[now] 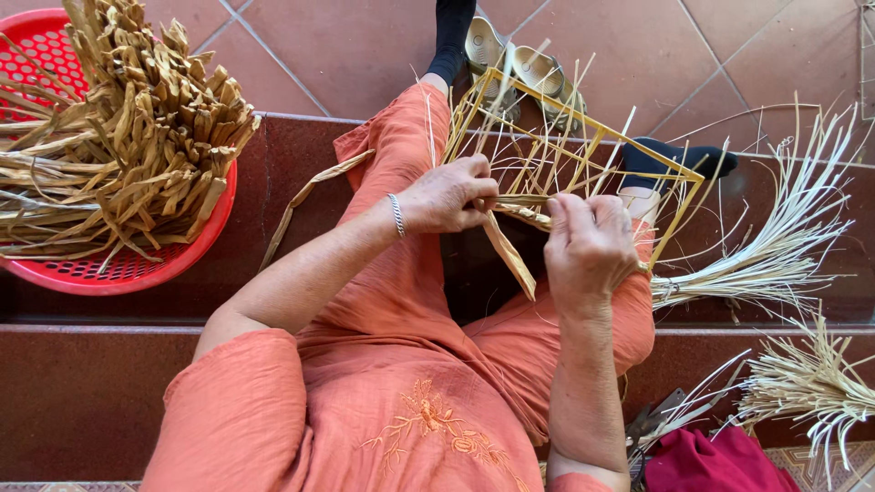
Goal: The person weaves dried plant fibers around a rectangular frame to form a basket. They interlace the fibers by hand, trim excess with scissors, and continue wrapping the frame edges.
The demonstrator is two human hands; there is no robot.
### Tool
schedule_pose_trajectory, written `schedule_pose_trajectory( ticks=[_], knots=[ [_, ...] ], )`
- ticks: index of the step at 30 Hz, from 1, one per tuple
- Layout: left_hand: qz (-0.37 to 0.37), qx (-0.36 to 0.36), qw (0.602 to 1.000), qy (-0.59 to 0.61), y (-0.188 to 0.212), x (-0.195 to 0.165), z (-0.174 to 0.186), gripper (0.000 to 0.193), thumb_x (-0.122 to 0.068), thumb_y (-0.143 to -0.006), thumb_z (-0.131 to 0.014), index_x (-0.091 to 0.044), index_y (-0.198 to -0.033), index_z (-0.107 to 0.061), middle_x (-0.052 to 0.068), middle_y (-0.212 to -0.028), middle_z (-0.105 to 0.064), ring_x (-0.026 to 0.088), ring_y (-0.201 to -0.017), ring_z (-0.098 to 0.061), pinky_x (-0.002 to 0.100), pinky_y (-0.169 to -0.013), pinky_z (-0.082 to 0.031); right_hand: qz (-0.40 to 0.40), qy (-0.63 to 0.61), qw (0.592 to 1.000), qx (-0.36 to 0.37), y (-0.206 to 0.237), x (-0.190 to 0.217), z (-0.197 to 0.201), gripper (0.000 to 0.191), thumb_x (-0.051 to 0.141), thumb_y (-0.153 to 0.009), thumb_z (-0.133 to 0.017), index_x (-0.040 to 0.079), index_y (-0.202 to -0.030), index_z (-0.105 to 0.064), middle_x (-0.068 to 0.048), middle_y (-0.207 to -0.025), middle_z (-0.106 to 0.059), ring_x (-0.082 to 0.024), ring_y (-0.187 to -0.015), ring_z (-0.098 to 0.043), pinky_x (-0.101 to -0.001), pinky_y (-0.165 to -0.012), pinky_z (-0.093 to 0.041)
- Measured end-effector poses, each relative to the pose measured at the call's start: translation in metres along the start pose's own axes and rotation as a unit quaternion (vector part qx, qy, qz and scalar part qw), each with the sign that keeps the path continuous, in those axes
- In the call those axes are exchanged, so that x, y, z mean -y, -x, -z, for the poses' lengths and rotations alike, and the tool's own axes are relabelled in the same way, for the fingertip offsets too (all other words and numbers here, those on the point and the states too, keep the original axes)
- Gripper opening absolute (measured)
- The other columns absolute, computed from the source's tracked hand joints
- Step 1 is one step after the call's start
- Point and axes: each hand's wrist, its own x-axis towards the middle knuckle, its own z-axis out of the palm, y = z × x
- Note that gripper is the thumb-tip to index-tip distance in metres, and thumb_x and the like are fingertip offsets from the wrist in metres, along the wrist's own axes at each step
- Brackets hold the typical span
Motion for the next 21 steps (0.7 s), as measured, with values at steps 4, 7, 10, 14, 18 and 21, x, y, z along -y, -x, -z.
schedule_pose_trajectory(
  ticks=[4,7,10,14,18,21],
  knots=[
    [0.063,-0.031,0.994,-0.078,-0.007,-0.017,-0.012,0.038,-0.036,-0.078,-0.084,-0.007,-0.077,-0.060,0.013,-0.094,-0.053,0.033,-0.093,-0.059,0.043,-0.076,-0.050,-0.134,-0.087,0.974,0.164,0.001,-0.022,0.004,0.017,0.032,-0.097,-0.078,0.016,-0.094,-0.081,0.000,-0.079,-0.071,-0.009,-0.064,-0.059,-0.0298,-0.058,-0.046],
    [0.062,-0.056,0.986,-0.147,-0.011,-0.017,-0.021,0.017,-0.022,-0.089,-0.070,-0.006,-0.091,-0.062,0.013,-0.102,-0.056,0.031,-0.099,-0.060,0.041,-0.079,-0.052,-0.266,-0.182,0.908,0.269,0.004,-0.042,0.005,0.024,0.040,-0.094,-0.076,0.016,-0.092,-0.081,0.000,-0.067,-0.070,-0.009,-0.059,-0.058,-0.0316,-0.058,-0.046],
    [-0.035,-0.105,0.986,-0.121,-0.004,-0.007,-0.018,0.024,-0.014,-0.091,-0.062,-0.004,-0.113,-0.064,0.013,-0.105,-0.056,0.034,-0.100,-0.060,0.041,-0.084,-0.053,-0.291,-0.198,0.889,0.292,0.006,-0.052,-0.005,0.029,0.041,-0.094,-0.076,0.013,-0.088,-0.080,-0.002,-0.070,-0.071,-0.009,-0.061,-0.060,-0.0318,-0.059,-0.048],
    [0.056,-0.086,0.993,0.053,0.000,0.002,-0.006,0.013,-0.012,-0.104,-0.059,-0.006,-0.116,-0.062,0.011,-0.106,-0.057,0.029,-0.094,-0.065,0.040,-0.084,-0.055,-0.239,-0.164,0.920,0.265,0.011,-0.046,-0.019,0.027,0.040,-0.093,-0.073,0.014,-0.098,-0.078,-0.002,-0.081,-0.075,-0.012,-0.067,-0.067,-0.0331,-0.063,-0.053],
    [0.001,-0.080,0.995,0.057,-0.001,-0.001,0.003,0.013,-0.016,-0.097,-0.070,-0.009,-0.104,-0.063,0.010,-0.108,-0.058,0.030,-0.094,-0.066,0.039,-0.081,-0.055,-0.022,-0.104,0.985,0.138,0.017,-0.016,-0.038,0.025,0.039,-0.098,-0.076,0.014,-0.101,-0.076,-0.005,-0.089,-0.077,-0.020,-0.073,-0.071,-0.0417,-0.070,-0.053],
    [-0.035,-0.079,0.996,0.016,0.000,-0.006,0.003,0.009,-0.014,-0.097,-0.070,-0.010,-0.103,-0.064,0.010,-0.110,-0.058,0.031,-0.094,-0.067,0.040,-0.077,-0.054,-0.107,-0.152,0.976,0.111,0.014,0.005,-0.060,0.039,0.046,-0.092,-0.081,0.010,-0.086,-0.068,-0.006,-0.079,-0.072,-0.026,-0.072,-0.070,-0.0411,-0.065,-0.052]
  ],
)
